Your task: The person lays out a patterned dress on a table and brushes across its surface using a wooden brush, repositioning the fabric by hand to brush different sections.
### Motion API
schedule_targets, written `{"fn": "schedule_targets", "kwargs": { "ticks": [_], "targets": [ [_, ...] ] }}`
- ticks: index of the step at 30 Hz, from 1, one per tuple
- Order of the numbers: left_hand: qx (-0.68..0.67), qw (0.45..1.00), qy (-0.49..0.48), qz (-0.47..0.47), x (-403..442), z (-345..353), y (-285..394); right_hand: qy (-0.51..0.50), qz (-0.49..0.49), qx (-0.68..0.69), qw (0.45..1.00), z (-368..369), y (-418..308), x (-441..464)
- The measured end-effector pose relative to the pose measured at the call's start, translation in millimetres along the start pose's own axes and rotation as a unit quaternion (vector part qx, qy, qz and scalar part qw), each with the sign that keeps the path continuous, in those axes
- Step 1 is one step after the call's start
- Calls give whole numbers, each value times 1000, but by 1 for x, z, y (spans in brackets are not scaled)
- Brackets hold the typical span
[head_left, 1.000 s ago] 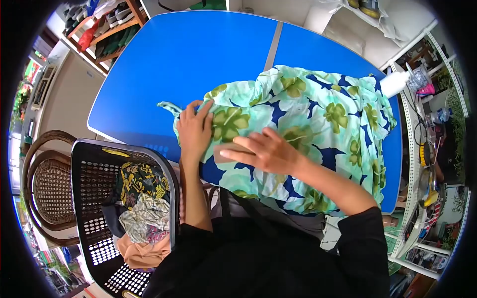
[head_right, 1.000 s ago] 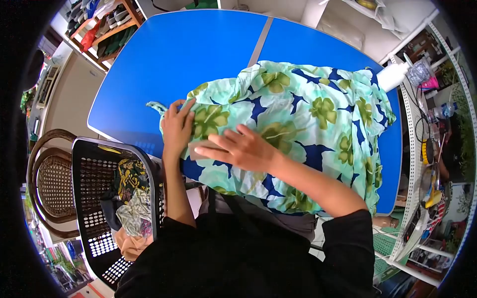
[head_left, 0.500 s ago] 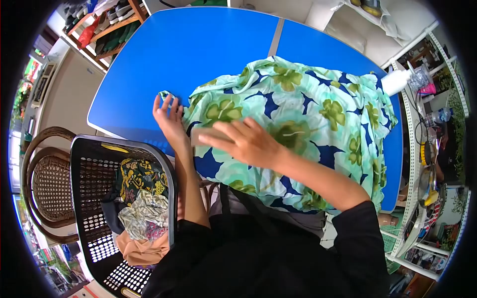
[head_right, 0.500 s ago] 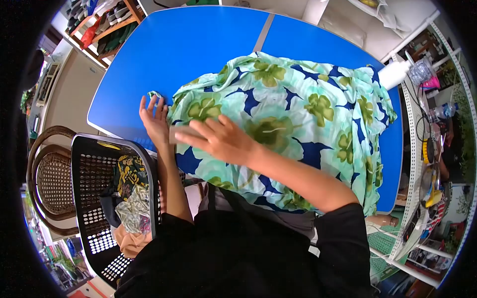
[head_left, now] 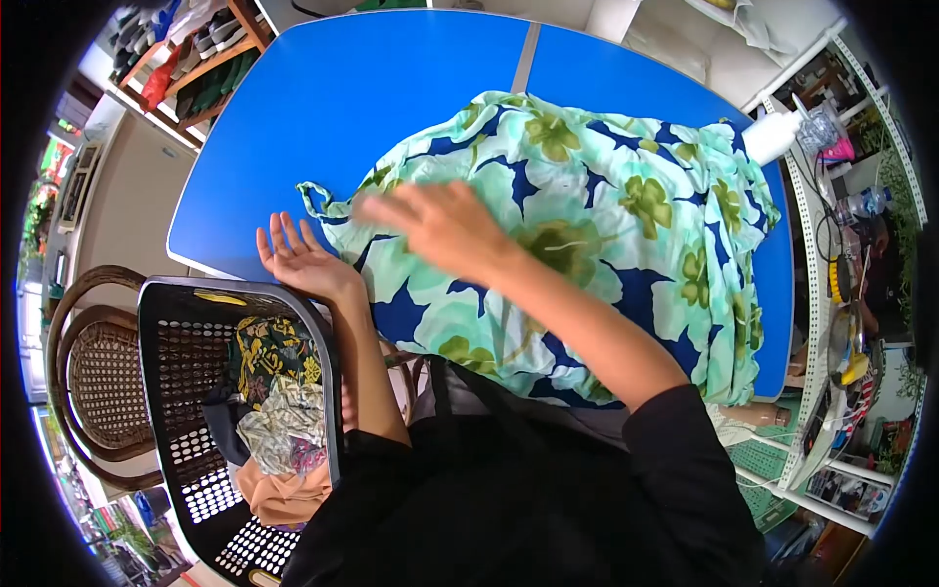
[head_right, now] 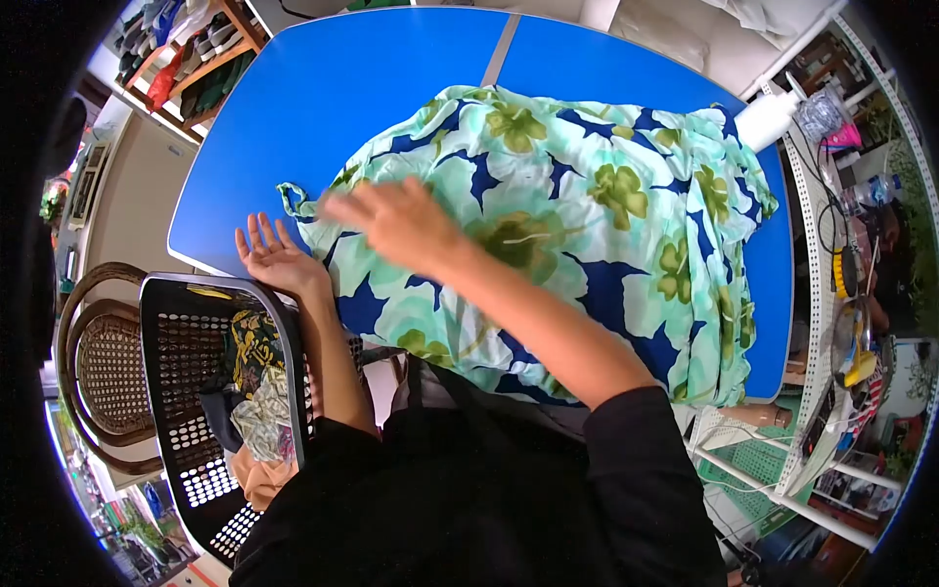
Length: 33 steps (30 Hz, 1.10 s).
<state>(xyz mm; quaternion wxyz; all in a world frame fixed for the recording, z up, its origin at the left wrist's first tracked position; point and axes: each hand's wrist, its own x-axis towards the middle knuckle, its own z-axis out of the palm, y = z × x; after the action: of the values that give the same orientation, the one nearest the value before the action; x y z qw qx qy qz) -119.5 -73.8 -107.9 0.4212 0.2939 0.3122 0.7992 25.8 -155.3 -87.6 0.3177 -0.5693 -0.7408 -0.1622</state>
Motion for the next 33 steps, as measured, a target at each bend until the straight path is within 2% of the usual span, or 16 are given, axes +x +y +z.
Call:
{"fn": "schedule_targets", "kwargs": {
  "ticks": [3,4,5,7,9,11,12,13,15,17,18,21,25,28,31,33],
  "targets": [
    [-11,1000,-19,-10,1,1,1,-19,225,96,969,-35,51,0],
    [-13,999,-27,-14,0,2,2,127,214,19,968,-24,81,-16],
    [6,999,-33,-10,-1,3,3,154,213,16,965,-43,97,-30],
    [39,998,-46,-2,-2,5,3,123,268,62,953,-101,95,-57],
    [84,992,-93,30,-3,7,2,70,253,58,963,-152,74,-93],
    [174,954,-226,91,-19,14,13,34,340,42,939,-191,49,-135],
    [206,920,-317,105,-27,16,17,33,338,-22,940,-208,46,-161],
    [253,859,-442,59,-32,16,26,55,412,-52,908,-224,38,-183],
    [332,677,-657,24,-55,34,44,125,512,-25,849,-238,34,-238],
    [464,509,-716,115,-90,37,43,168,568,15,806,-245,30,-271],
    [521,412,-729,164,-100,40,41,134,565,13,814,-245,31,-278],
    [563,400,-716,98,-110,58,23,90,549,-17,831,-246,61,-283],
    [602,390,-689,102,-102,91,-25,96,495,-73,861,-244,165,-301],
    [591,423,-675,130,-93,111,-53,110,452,-63,883,-248,248,-298],
    [599,473,-625,163,-94,120,-72,104,459,-161,868,-239,274,-261],
    [551,544,-595,216,-95,116,-74,172,341,-237,893,-211,254,-215]
  ]
}}
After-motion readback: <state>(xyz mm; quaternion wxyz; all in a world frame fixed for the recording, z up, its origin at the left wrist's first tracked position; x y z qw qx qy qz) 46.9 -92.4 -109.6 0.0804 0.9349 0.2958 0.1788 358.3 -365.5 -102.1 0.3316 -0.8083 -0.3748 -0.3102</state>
